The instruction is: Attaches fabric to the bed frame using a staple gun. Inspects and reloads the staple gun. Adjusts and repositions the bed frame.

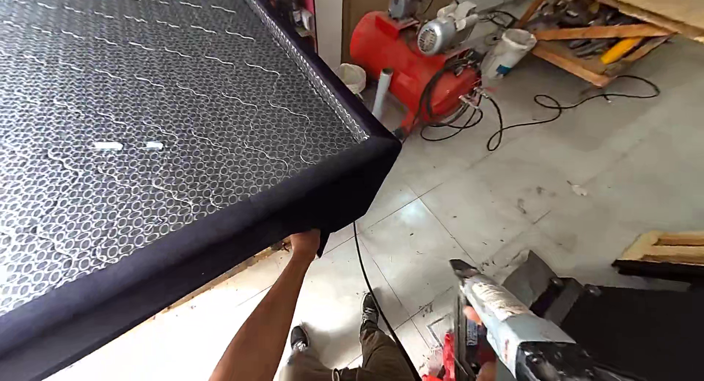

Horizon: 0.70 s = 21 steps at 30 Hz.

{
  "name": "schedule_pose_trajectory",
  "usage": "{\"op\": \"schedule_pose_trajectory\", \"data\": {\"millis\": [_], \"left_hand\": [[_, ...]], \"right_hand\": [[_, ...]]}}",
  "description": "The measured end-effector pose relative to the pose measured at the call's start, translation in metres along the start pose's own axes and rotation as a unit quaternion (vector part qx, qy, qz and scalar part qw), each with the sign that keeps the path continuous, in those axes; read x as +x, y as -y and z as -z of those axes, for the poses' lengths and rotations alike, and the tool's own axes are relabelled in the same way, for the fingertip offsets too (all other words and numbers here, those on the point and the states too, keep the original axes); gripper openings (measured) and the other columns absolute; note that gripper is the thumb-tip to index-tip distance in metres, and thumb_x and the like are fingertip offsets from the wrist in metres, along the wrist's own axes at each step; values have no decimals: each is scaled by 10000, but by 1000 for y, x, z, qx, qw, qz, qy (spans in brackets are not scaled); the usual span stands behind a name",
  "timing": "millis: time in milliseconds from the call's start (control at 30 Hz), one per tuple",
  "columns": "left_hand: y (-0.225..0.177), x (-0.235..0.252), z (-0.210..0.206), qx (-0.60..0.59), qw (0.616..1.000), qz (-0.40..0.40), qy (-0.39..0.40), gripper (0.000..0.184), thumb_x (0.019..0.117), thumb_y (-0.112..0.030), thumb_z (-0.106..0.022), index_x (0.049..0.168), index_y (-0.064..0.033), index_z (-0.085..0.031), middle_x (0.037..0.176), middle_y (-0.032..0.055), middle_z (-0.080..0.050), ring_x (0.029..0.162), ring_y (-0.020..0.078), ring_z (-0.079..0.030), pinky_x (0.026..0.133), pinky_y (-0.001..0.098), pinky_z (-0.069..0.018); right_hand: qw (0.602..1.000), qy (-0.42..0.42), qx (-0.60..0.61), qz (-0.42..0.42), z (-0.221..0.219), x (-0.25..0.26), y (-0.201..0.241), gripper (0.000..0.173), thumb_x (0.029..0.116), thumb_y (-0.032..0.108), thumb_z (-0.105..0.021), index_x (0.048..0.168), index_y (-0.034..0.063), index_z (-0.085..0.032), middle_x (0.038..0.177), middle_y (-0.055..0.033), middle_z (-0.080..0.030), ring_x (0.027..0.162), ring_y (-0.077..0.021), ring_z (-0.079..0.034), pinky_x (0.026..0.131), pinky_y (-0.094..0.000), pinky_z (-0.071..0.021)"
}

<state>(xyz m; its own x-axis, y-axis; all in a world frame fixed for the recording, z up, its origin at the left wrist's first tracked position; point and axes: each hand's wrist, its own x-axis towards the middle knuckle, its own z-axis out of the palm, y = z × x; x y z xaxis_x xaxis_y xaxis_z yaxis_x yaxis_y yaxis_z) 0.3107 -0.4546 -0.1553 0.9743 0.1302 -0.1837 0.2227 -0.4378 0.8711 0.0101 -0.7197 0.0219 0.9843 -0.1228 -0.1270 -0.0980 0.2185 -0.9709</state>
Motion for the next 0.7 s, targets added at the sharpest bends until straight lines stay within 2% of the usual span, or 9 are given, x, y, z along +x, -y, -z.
{"op": "schedule_pose_trajectory", "data": {"millis": [33, 100, 167, 200, 267, 300, 333, 433, 700], "left_hand": [[5, 4, 3, 62, 998, 2, 14, 342, 876, -127, -767, 1158, 49, -684, 1150, 253, -694, 1127, 392, -646, 981, 626, -485], [5, 16, 7, 188, 980, 1, 61, 385, 921, -229, -731, 1194, 39, -690, 1230, 270, -672, 1218, 427, -607, 1035, 659, -442], [-7, 26, 9, 292, 949, 0, 123, 417, 987, -295, -649, 1251, 26, -670, 1308, 277, -636, 1287, 444, -562, 1066, 668, -408], [-13, 27, 10, 322, 936, -8, 143, 428, 1011, -309, -616, 1277, 23, -660, 1334, 279, -622, 1308, 442, -548, 1085, 656, -395], [-24, 28, 13, 358, 918, -20, 170, 433, 1031, -313, -583, 1303, 17, -649, 1356, 276, -614, 1323, 428, -542, 1109, 623, -384], [-42, 26, 17, 385, 901, 7, 202, 442, 1044, -321, -563, 1336, 3, -632, 1391, 258, -598, 1348, 403, -529, 1129, 598, -374], [-71, 24, 22, 409, 877, 57, 245, 454, 1064, -318, -532, 1385, -1, -592, 1449, 241, -556, 1388, 376, -494, 1158, 568, -346], [-96, 16, 31, 407, 865, 79, 284, 424, 1078, -238, -526, 1385, 52, -565, 1453, 271, -537, 1386, 377, -492, 1168, 537, -340], [-82, 28, 40, 420, 849, -71, 313, 380, 1046, -255, -579, 1305, 15, -639, 1367, 223, -618, 1316, 322, -563, 1137, 468, -395]], "right_hand": [[999, 40, 1, -13, 3, 16, 3, 854, 754, 184, -864, 1451, 8, -404, 1328, -205, -622, 820, -292, -710, 705, -486, -623], [994, 49, -100, -14, -14, 45, 2, 654, 784, 148, -850, 1351, -3, -559, 1235, -150, -695, 808, -203, -715, 695, -410, -632], [945, 22, -323, 41, -43, 74, -25, 631, 743, 185, -866, 1313, 32, -641, 1178, -64, -730, 972, -125, -722, 846, -351, -638], [898, 24, -433, 67, -57, 86, -48, 727, 715, 222, -864, 1380, 52, -622, 1245, -73, -708, 1021, -166, -721, 868, -390, -632], [797, 51, -598, 70, -87, 108, -95, 850, 697, 220, -839, 1488, 125, -544, 1313, -106, -662, 768, -243, -738, 619, -469, -634], [765, 78, -638, 41, -101, 118, -113, 851, 738, 207, -809, 1528, 158, -497, 1339, -120, -641, 683, -268, -719, 560, -485, -611], [740, 117, -662, -15, -116, 130, -125, 831, 815, 199, -743, 1578, 194, -414, 1404, -126, -597, 699, -292, -716, 587, -497, -604], [713, 187, -660, -147, -154, 156, -150, 772, 952, 182, -588, 1641, 212, -241, 1522, -162, -475, 863, -352, -721, 726, -527, -599], [695, 87, -690, -183, -188, 183, -172, 839, 923, 170, -648, 1646, 199, -223, 1482, -138, -497, 726, -298, -700, 671, -484, -600]]}}
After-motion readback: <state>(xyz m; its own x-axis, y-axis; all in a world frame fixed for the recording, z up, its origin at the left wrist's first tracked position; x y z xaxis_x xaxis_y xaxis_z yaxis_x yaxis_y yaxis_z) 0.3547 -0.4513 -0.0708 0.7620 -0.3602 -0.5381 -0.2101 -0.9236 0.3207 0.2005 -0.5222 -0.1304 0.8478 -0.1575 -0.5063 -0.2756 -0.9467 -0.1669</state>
